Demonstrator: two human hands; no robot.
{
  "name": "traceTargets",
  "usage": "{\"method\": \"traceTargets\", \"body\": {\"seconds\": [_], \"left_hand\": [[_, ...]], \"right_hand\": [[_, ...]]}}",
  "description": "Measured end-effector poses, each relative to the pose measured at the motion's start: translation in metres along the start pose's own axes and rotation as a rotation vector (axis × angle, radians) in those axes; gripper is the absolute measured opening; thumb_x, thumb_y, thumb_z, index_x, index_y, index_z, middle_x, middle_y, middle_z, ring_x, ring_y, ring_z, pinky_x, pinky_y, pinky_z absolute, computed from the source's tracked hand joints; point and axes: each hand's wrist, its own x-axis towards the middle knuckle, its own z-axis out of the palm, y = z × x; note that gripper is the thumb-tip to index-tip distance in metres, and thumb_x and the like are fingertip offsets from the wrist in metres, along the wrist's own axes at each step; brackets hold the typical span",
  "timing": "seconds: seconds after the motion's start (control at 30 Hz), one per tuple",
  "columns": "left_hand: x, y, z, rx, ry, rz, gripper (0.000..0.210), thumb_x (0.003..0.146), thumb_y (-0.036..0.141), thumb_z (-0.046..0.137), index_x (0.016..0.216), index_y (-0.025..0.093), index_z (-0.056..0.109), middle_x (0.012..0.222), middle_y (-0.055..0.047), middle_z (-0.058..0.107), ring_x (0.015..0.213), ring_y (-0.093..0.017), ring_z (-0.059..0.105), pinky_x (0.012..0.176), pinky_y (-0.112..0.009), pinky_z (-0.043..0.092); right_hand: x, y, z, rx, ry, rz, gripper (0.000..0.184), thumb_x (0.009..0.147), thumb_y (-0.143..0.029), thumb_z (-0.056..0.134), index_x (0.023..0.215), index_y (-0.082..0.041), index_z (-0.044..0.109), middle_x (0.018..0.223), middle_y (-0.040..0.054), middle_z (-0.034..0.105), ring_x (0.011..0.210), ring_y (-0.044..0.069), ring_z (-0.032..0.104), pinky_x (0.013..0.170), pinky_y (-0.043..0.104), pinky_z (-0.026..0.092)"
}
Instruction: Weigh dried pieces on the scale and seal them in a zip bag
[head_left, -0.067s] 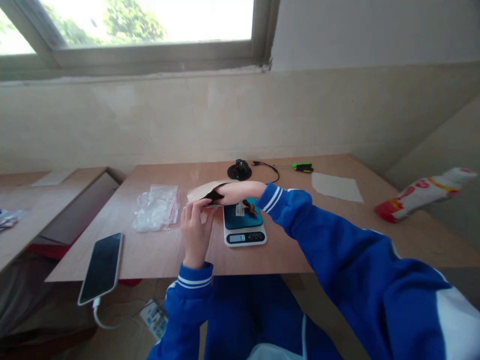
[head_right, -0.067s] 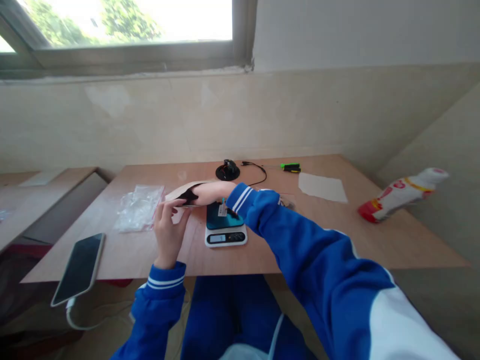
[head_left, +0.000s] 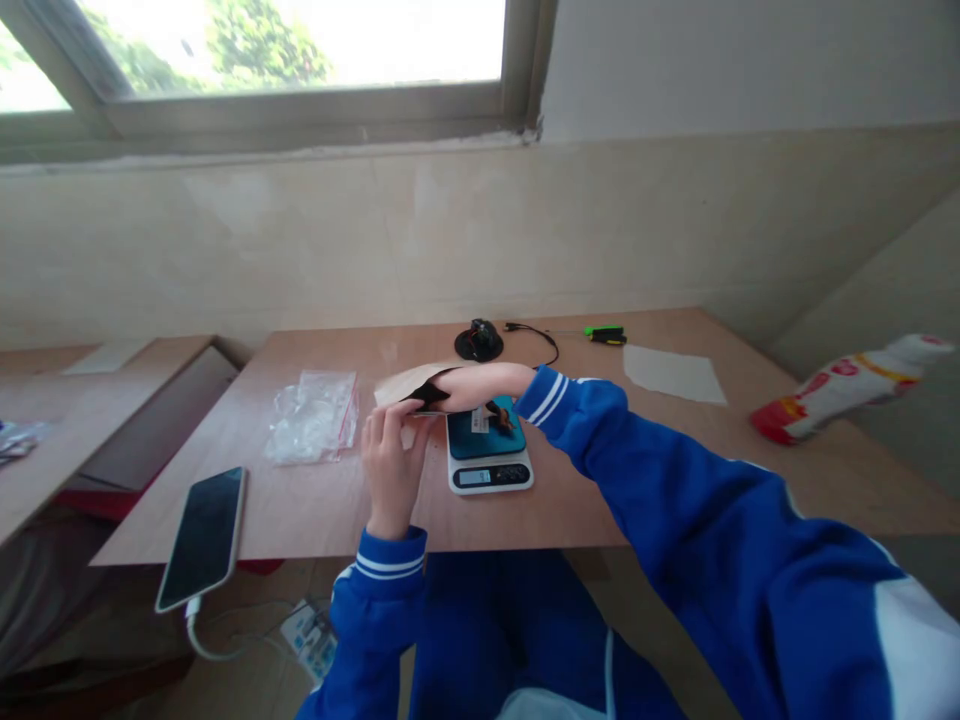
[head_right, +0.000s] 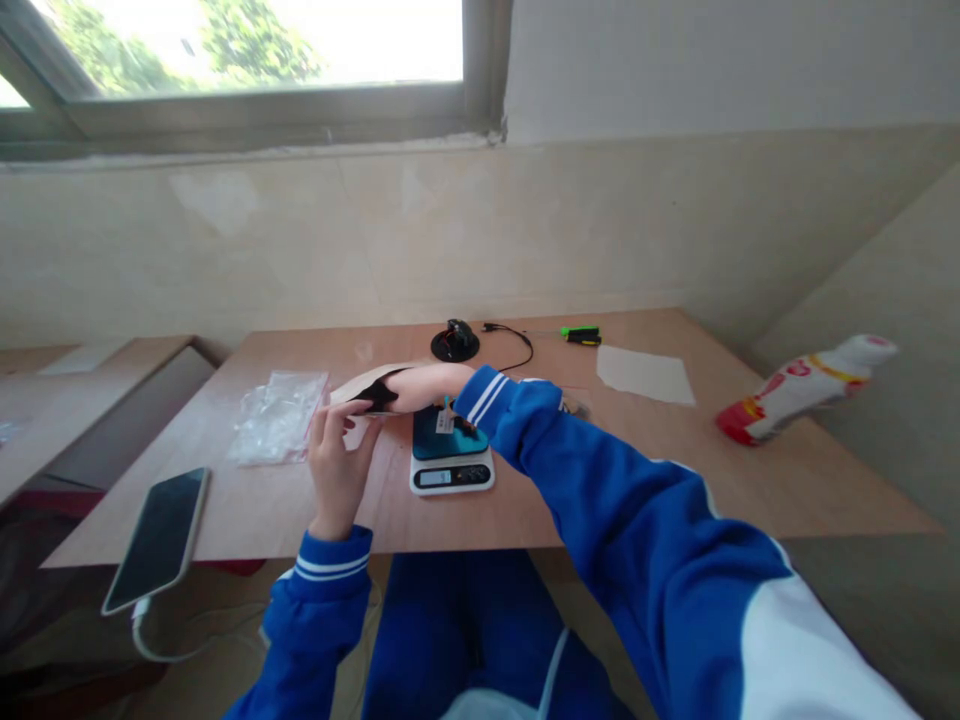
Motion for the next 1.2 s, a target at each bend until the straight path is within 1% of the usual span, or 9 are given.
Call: {"method": "traceTargets", "body": {"seconds": [0.23, 0.37, 0.6, 0.77, 0.83, 0.9, 1.0, 1.13, 1.2], "left_hand": [[-0.005, -0.003, -0.002, 0.015, -0.011, 0.005, 0.02, 0.087, 0.03, 0.062, 0.104, 0.019, 0.059, 0.092, -0.004, 0.062, 0.077, -0.016, 0.054, 0.075, -0.032, 0.045], [-0.006, -0.007, -0.002, 0.004, 0.012, -0.033, 0.021, 0.086, 0.03, 0.062, 0.104, 0.019, 0.057, 0.088, -0.003, 0.06, 0.074, -0.016, 0.053, 0.073, -0.031, 0.045], [-0.006, -0.013, -0.002, -0.023, 0.073, -0.059, 0.021, 0.084, 0.03, 0.065, 0.1, 0.019, 0.055, 0.088, -0.002, 0.058, 0.072, -0.014, 0.052, 0.071, -0.029, 0.045], [0.005, -0.016, -0.003, 0.048, 0.104, -0.083, 0.017, 0.084, 0.031, 0.065, 0.091, 0.019, 0.056, 0.084, -0.001, 0.057, 0.07, -0.014, 0.05, 0.069, -0.028, 0.043], [0.015, -0.015, -0.003, 0.088, 0.102, -0.095, 0.013, 0.084, 0.03, 0.064, 0.087, 0.019, 0.058, 0.082, -0.001, 0.056, 0.071, -0.014, 0.049, 0.07, -0.028, 0.043], [0.025, -0.015, -0.002, 0.111, 0.109, -0.109, 0.011, 0.084, 0.03, 0.064, 0.086, 0.02, 0.06, 0.082, -0.001, 0.056, 0.074, -0.015, 0.05, 0.07, -0.028, 0.042], [0.038, -0.013, 0.0, 0.12, 0.122, -0.119, 0.009, 0.084, 0.03, 0.065, 0.086, 0.021, 0.064, 0.081, -0.002, 0.055, 0.077, -0.016, 0.051, 0.07, -0.028, 0.042], [0.041, -0.013, 0.001, 0.14, 0.119, -0.112, 0.007, 0.083, 0.029, 0.066, 0.086, 0.022, 0.067, 0.078, -0.001, 0.052, 0.075, -0.016, 0.049, 0.07, -0.029, 0.041], [0.038, -0.014, 0.0, 0.144, 0.113, -0.105, 0.007, 0.084, 0.028, 0.065, 0.087, 0.023, 0.067, 0.079, -0.001, 0.052, 0.077, -0.016, 0.049, 0.07, -0.028, 0.041]], "right_hand": [[-0.002, -0.008, -0.003, 0.015, -0.078, 0.087, 0.014, 0.085, -0.018, 0.063, 0.097, -0.016, 0.07, 0.094, 0.0034, 0.073, 0.085, 0.018, 0.066, 0.079, 0.027, 0.052], [-0.004, -0.02, -0.002, -0.085, -0.002, 0.062, 0.017, 0.086, -0.017, 0.061, 0.102, -0.015, 0.068, 0.098, 0.006, 0.073, 0.089, 0.018, 0.066, 0.08, 0.027, 0.05], [-0.022, -0.053, -0.001, -0.371, 0.123, 0.211, 0.018, 0.091, -0.018, 0.054, 0.1, -0.009, 0.067, 0.099, 0.016, 0.071, 0.087, 0.025, 0.068, 0.07, 0.031, 0.048], [-0.068, -0.079, -0.036, -0.104, 0.301, 0.137, 0.02, 0.087, -0.024, 0.06, 0.104, -0.015, 0.067, 0.094, 0.0065, 0.071, 0.085, 0.018, 0.066, 0.073, 0.027, 0.048], [-0.086, -0.081, -0.048, 0.048, 0.287, 0.129, 0.023, 0.087, -0.028, 0.061, 0.106, -0.018, 0.067, 0.096, 0.0031, 0.072, 0.084, 0.016, 0.066, 0.074, 0.026, 0.049], [-0.095, -0.074, -0.048, 0.118, 0.186, 0.135, 0.022, 0.086, -0.03, 0.062, 0.104, -0.02, 0.068, 0.098, 0.0019, 0.072, 0.087, 0.015, 0.066, 0.076, 0.025, 0.049], [-0.091, -0.05, -0.019, 0.053, 0.06, 0.193, 0.017, 0.085, -0.025, 0.063, 0.099, -0.019, 0.07, 0.096, 0.0037, 0.072, 0.086, 0.016, 0.066, 0.076, 0.025, 0.049], [-0.072, -0.011, 0.046, -0.282, 0.102, 0.32, 0.015, 0.084, -0.014, 0.062, 0.095, -0.015, 0.072, 0.1, 0.0108, 0.07, 0.101, 0.024, 0.062, 0.088, 0.035, 0.046], [-0.068, -0.001, 0.066, -0.418, 0.091, 0.325, 0.017, 0.083, -0.013, 0.062, 0.098, -0.013, 0.071, 0.108, 0.0148, 0.067, 0.109, 0.029, 0.058, 0.094, 0.042, 0.043]]}}
